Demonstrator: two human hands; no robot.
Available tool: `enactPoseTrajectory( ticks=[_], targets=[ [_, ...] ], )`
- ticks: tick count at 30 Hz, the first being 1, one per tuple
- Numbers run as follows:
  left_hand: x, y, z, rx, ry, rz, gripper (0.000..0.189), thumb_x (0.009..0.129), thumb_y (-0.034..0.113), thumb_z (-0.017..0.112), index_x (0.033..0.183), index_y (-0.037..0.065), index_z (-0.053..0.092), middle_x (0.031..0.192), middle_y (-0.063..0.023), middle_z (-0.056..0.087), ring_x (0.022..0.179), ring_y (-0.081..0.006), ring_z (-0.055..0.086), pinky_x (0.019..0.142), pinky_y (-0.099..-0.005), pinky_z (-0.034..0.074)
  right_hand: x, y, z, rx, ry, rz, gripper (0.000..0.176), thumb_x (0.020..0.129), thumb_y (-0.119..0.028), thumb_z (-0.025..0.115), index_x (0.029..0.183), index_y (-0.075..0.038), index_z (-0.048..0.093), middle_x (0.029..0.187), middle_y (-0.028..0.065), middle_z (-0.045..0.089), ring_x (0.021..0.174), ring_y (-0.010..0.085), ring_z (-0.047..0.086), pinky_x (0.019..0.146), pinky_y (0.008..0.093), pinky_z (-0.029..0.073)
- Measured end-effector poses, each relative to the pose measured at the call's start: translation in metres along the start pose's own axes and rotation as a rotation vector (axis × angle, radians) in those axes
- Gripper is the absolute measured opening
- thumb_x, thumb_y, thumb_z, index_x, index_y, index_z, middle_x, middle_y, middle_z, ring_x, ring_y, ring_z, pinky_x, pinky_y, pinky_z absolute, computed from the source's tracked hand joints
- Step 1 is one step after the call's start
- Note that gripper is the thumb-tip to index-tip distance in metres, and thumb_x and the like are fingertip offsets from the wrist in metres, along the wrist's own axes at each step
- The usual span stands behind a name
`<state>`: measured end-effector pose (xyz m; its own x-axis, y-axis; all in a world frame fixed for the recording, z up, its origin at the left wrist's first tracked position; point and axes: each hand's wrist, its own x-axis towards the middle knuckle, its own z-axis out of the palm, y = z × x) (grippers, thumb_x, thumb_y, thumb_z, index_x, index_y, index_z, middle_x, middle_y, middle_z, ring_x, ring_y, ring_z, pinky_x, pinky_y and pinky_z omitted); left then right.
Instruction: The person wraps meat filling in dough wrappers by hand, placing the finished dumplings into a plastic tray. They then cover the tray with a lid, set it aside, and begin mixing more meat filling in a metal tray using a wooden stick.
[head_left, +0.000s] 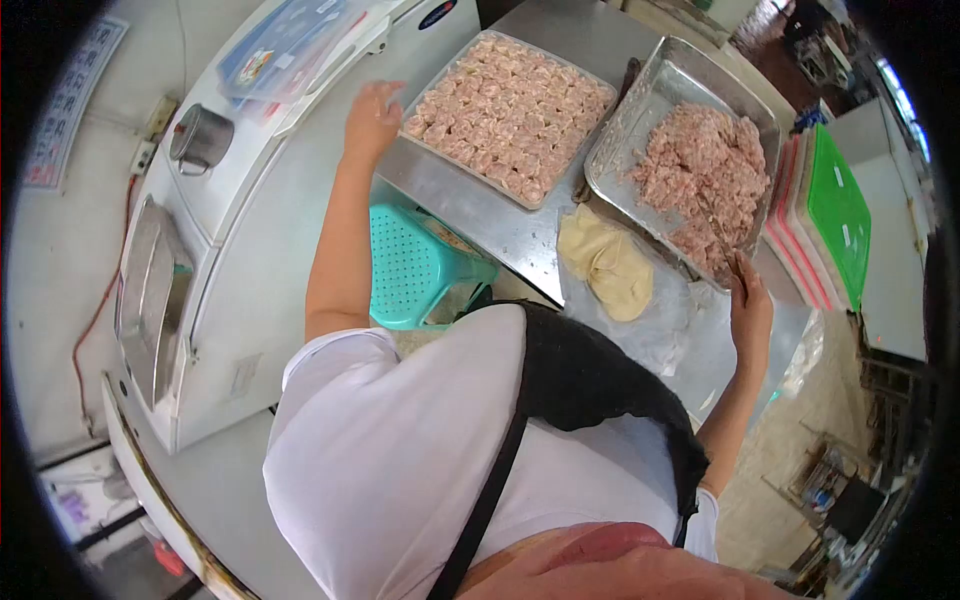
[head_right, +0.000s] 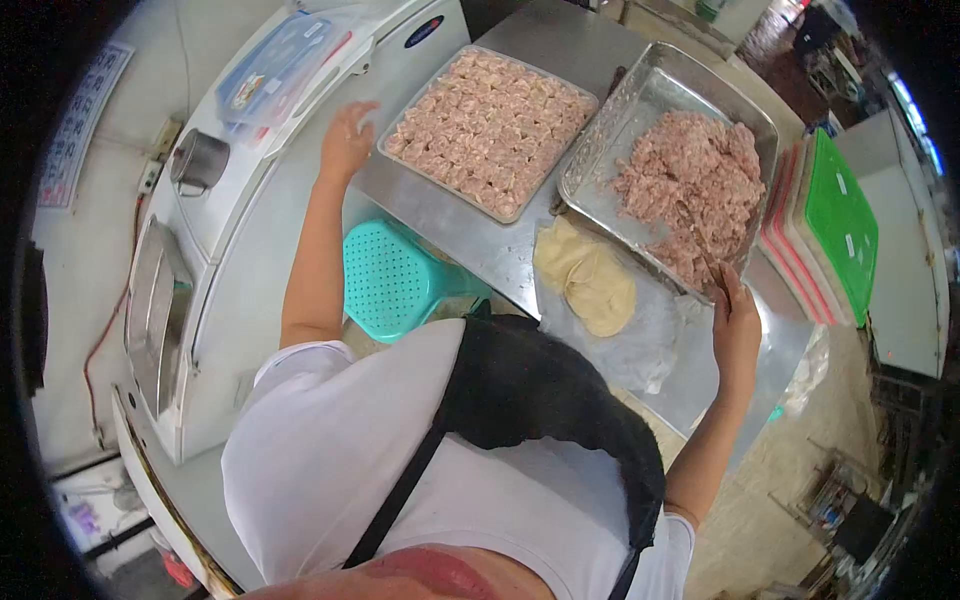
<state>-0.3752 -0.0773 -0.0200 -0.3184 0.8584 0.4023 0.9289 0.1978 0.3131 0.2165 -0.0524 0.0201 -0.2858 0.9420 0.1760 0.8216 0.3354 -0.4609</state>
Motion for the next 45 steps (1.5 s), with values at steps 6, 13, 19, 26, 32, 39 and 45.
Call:
enactPoseTrajectory(
  ticks=[6, 13, 19, 26, 32, 39, 45],
  targets=[
    [0.013, -0.026, -0.049, 0.497, 0.476, -0.220, 0.046, 0.074, 0.017, 0.067, 0.118, 0.019, 0.057, 0.136, -0.0171, 0.041, 0.123, -0.0380, 0.040, 0.098, -0.0511, 0.037, 0.031, 0.004, 0.018, -0.161, 0.071, -0.138, 0.036, 0.085, -0.011, 0.062, 0.120, -0.003, 0.057, 0.112, 0.0221, 0.055, 0.098, 0.0376, 0.057, 0.082, 0.0412, 0.048],
    [0.034, -0.119, -0.059, 0.145, 0.613, 0.104, 0.016, 0.076, 0.004, 0.062, 0.089, 0.008, 0.054, 0.115, -0.0157, 0.056, 0.119, -0.0318, 0.049, 0.103, -0.0543, 0.032, 0.052, -0.067, 0.038, -0.069, 0.128, -0.182, 0.038, 0.086, -0.014, 0.062, 0.122, -0.005, 0.056, 0.118, 0.0204, 0.052, 0.106, 0.0364, 0.053, 0.089, 0.0412, 0.044],
    [0.028, -0.001, -0.145, -0.304, 0.688, 0.438, 0.018, 0.072, -0.012, 0.055, 0.071, 0.005, 0.049, 0.072, -0.0083, 0.061, 0.091, -0.0292, 0.066, 0.101, -0.0511, 0.038, 0.101, -0.231, 0.049, -0.042, 0.258, -0.476, 0.051, 0.081, -0.021, 0.067, 0.129, -0.011, 0.051, 0.127, 0.0193, 0.049, 0.114, 0.0350, 0.050, 0.096, 0.0423, 0.039],
    [0.043, 0.022, -0.130, -1.094, 0.267, 0.809, 0.019, 0.069, -0.013, 0.058, 0.073, 0.005, 0.053, 0.076, -0.0093, 0.066, 0.094, -0.0261, 0.066, 0.099, -0.0469, 0.041, 0.152, -0.323, 0.092, -0.217, 0.335, -0.676, 0.066, 0.073, -0.021, 0.070, 0.134, -0.018, 0.046, 0.135, 0.0105, 0.047, 0.124, 0.0306, 0.045, 0.101, 0.0442, 0.035],
    [0.079, -0.021, -0.011, -1.297, 0.026, 0.175, 0.031, 0.082, 0.004, 0.064, 0.111, -0.001, 0.056, 0.116, -0.0207, 0.056, 0.115, -0.0309, 0.052, 0.092, -0.0425, 0.045, 0.186, -0.288, 0.130, -0.449, 0.172, -0.635, 0.051, 0.077, -0.002, 0.053, 0.126, -0.015, 0.052, 0.124, 0.0077, 0.058, 0.113, 0.0256, 0.056, 0.091, 0.0366, 0.048],
    [0.063, -0.078, 0.129, -0.407, -0.343, 0.088, 0.033, 0.093, 0.020, 0.049, 0.118, -0.001, 0.055, 0.112, -0.0243, 0.057, 0.103, -0.0404, 0.055, 0.088, -0.0410, 0.046, 0.204, -0.277, 0.189, -0.530, 0.012, -0.399, 0.050, 0.080, -0.003, 0.050, 0.129, -0.013, 0.050, 0.127, 0.0110, 0.055, 0.113, 0.0267, 0.056, 0.092, 0.0358, 0.048],
    [0.042, -0.101, 0.135, -0.647, -0.086, 0.275, 0.030, 0.092, 0.018, 0.047, 0.114, 0.001, 0.058, 0.103, -0.0236, 0.059, 0.093, -0.0396, 0.057, 0.083, -0.0436, 0.046, 0.160, -0.300, 0.227, -0.642, -0.168, -0.501, 0.044, 0.084, -0.013, 0.051, 0.128, -0.009, 0.050, 0.124, 0.0204, 0.055, 0.108, 0.0353, 0.058, 0.090, 0.0390, 0.048]
  ],
)
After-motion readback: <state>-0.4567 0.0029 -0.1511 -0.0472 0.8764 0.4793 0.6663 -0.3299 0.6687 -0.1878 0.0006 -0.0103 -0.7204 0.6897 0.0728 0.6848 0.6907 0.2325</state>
